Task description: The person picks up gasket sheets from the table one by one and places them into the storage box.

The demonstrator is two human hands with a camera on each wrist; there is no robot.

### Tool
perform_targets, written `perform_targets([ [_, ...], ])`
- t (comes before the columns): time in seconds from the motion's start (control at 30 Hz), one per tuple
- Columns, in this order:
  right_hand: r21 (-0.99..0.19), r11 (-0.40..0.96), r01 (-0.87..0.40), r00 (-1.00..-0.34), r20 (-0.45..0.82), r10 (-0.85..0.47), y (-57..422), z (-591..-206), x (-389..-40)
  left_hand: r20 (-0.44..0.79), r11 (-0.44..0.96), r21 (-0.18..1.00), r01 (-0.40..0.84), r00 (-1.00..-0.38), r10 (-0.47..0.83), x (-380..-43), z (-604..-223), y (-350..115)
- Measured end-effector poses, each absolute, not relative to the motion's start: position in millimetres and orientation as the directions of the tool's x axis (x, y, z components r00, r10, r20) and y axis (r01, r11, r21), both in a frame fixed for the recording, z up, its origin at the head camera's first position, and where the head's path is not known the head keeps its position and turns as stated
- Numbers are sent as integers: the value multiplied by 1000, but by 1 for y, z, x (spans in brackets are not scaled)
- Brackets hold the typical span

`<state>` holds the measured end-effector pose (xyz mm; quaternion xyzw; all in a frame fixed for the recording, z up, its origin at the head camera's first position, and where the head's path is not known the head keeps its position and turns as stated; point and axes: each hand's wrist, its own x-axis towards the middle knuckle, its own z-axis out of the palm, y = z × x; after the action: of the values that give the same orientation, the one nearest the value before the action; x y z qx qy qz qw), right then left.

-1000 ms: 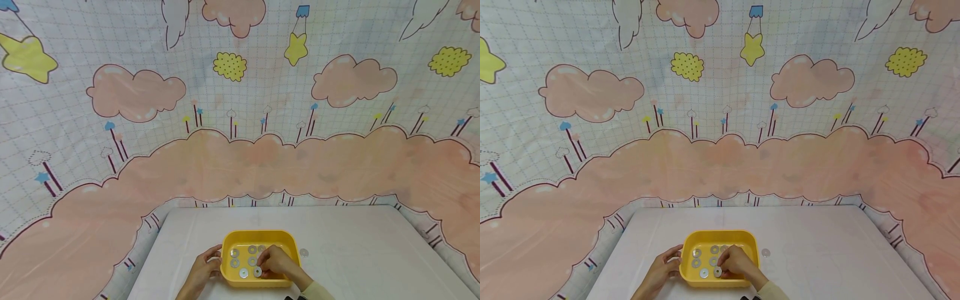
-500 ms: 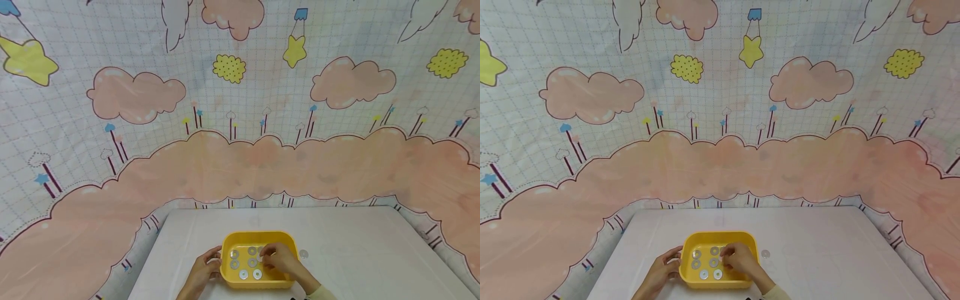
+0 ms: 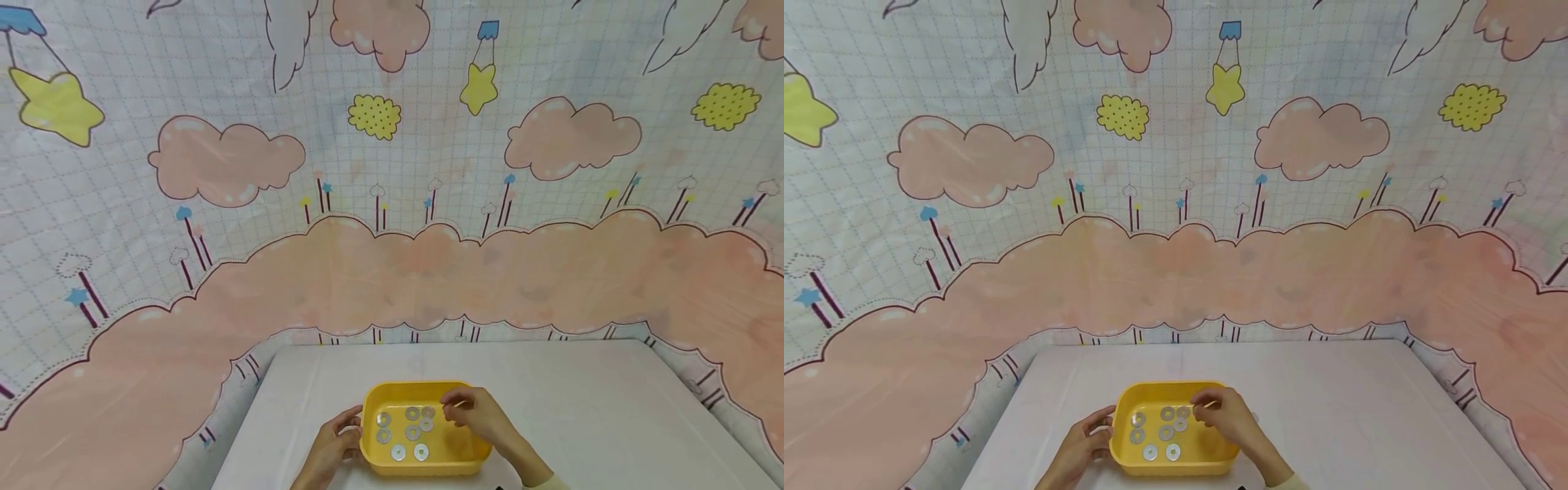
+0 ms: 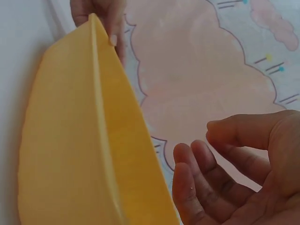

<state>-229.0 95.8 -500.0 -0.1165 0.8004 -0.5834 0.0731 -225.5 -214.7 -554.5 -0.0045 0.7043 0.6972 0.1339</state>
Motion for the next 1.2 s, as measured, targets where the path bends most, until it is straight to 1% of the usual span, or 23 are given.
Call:
perform_targets([
  [0.4, -938, 329, -108, -975, 34, -221, 124, -495, -228, -200, 29, 980, -198, -964, 172, -225, -555, -214],
  [0.5, -939, 331, -90, -981, 26, -194, 130, -495, -227, -200, 29, 980, -198, -965, 170, -224, -555, -214],
  [0.73, -943, 333, -23, -996, -7, -89, 143, -498, -224, -198, 30, 980, -196, -964, 177, -224, -554, -214],
  [1.03, -951, 308, -3, -998, 21, 56, 155, -507, -224, -189, 40, 982, -185, -967, 169, -224, -553, -213],
  [1.2, -951, 310, 13, -995, 17, 95, 163, -513, -226, -188, 37, 982, -185, -967, 171, -224, -553, -213],
])
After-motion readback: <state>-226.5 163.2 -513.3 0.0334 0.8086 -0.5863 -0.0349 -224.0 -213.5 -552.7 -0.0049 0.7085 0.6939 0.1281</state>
